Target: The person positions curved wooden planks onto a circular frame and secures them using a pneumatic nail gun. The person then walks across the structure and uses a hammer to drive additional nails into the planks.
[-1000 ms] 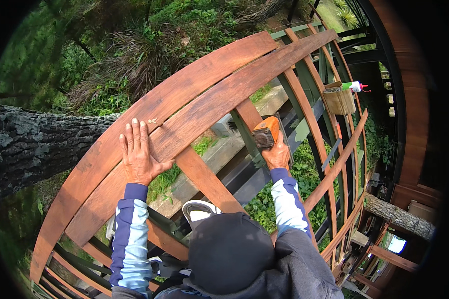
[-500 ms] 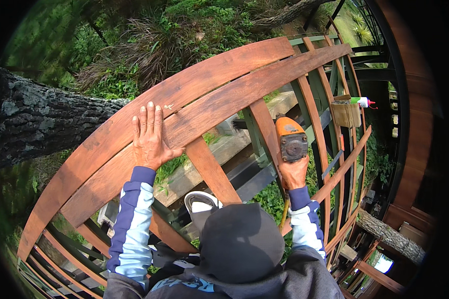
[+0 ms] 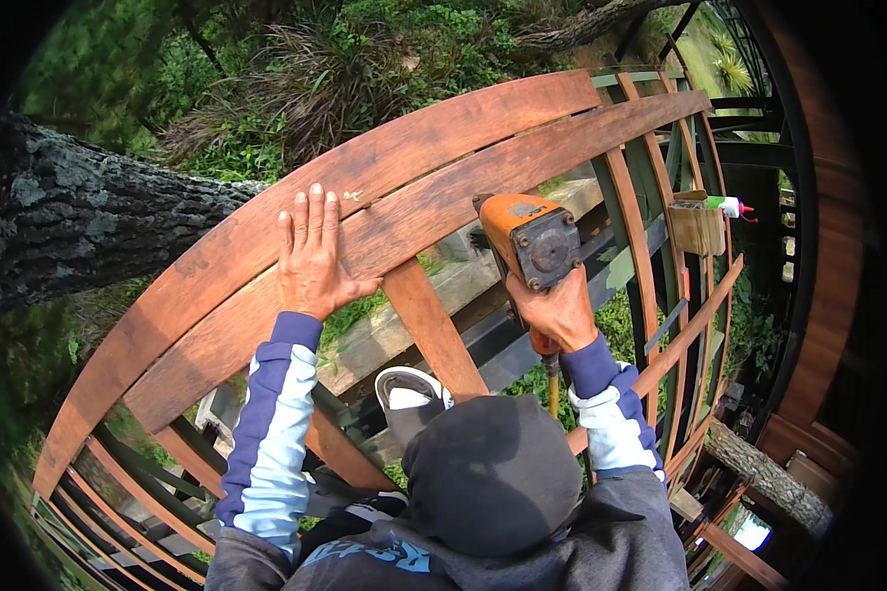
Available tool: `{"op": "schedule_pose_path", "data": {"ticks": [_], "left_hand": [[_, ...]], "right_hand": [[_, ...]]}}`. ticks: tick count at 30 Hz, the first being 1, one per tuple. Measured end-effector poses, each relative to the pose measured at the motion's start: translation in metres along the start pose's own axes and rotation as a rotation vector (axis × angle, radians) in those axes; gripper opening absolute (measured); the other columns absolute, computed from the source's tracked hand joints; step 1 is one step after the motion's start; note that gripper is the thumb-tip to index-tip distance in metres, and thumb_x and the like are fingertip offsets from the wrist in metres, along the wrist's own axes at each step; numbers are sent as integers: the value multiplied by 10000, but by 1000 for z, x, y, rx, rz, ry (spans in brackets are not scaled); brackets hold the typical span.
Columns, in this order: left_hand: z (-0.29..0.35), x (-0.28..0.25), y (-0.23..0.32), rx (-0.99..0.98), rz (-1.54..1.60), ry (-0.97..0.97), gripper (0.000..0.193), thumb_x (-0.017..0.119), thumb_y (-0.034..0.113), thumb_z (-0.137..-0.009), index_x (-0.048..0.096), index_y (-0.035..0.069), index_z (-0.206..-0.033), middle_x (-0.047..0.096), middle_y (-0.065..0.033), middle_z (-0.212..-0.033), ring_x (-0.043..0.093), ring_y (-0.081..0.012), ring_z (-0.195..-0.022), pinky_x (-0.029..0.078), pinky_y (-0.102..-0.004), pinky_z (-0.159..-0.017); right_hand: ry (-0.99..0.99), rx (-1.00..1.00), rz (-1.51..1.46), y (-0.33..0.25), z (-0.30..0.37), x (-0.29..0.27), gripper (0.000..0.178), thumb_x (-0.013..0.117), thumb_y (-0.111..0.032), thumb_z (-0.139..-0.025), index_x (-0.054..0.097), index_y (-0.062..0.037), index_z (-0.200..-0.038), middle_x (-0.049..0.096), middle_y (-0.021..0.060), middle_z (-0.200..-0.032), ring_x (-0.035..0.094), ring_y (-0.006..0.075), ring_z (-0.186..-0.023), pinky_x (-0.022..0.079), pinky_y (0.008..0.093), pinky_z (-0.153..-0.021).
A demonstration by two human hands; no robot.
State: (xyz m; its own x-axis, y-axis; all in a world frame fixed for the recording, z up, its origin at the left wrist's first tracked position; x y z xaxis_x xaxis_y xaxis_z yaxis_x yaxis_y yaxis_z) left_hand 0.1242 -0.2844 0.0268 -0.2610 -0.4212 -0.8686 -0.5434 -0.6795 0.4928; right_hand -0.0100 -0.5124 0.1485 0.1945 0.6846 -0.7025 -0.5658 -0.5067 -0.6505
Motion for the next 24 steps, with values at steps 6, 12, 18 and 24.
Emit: {"op": "schedule_pose_path", "data": {"ticks": [6,12,18,24], "left_hand": [[0,1,0,4,9,0,1244,802,538,-452,291,11,-1456,233,-179,-1537,172,-317,-1442,120,-463,-1179],[0,0,0,1,2,5,1243,807,539,-450,296,12,-1454,234,-173,-1539,167,-314,-1444,116,-460,-1180],[-1,0,0,1,20,12,1242,817,525,-441,303,14,-1450,247,-173,-1533,190,-320,-1436,120,-469,-1178],[-1,-1,0,1,38,14,1235,830,493,-436,307,15,-1448,249,-173,-1531,194,-329,-1433,129,-473,-1174]], "right_hand": [[-34,-71,-26,-18,-6,17,241,661,-48,-710,626,25,-937,667,84,-813,625,157,-744,506,309,-669],[-101,-105,-66,-34,-4,38,185,639,-54,-720,609,26,-884,628,56,-741,558,119,-679,477,318,-604],[-245,-63,-49,-47,-7,53,136,629,-67,-731,602,35,-815,611,39,-699,496,75,-668,455,321,-576],[-291,-98,-120,-56,-14,62,158,622,-55,-733,609,40,-858,606,32,-693,500,80,-664,460,313,-578]]}}
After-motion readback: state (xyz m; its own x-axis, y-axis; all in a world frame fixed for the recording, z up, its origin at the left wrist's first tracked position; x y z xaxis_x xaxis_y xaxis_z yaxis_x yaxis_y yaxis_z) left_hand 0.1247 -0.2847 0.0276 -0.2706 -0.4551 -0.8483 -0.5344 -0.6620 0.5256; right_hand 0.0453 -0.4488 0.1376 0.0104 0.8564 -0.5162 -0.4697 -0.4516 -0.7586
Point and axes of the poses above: each hand's wrist, its own z-axis away from the middle knuckle, its own x-axis out of the palm, y = z × x, the point moved 8 cm from there along -z, towards the middle knuckle
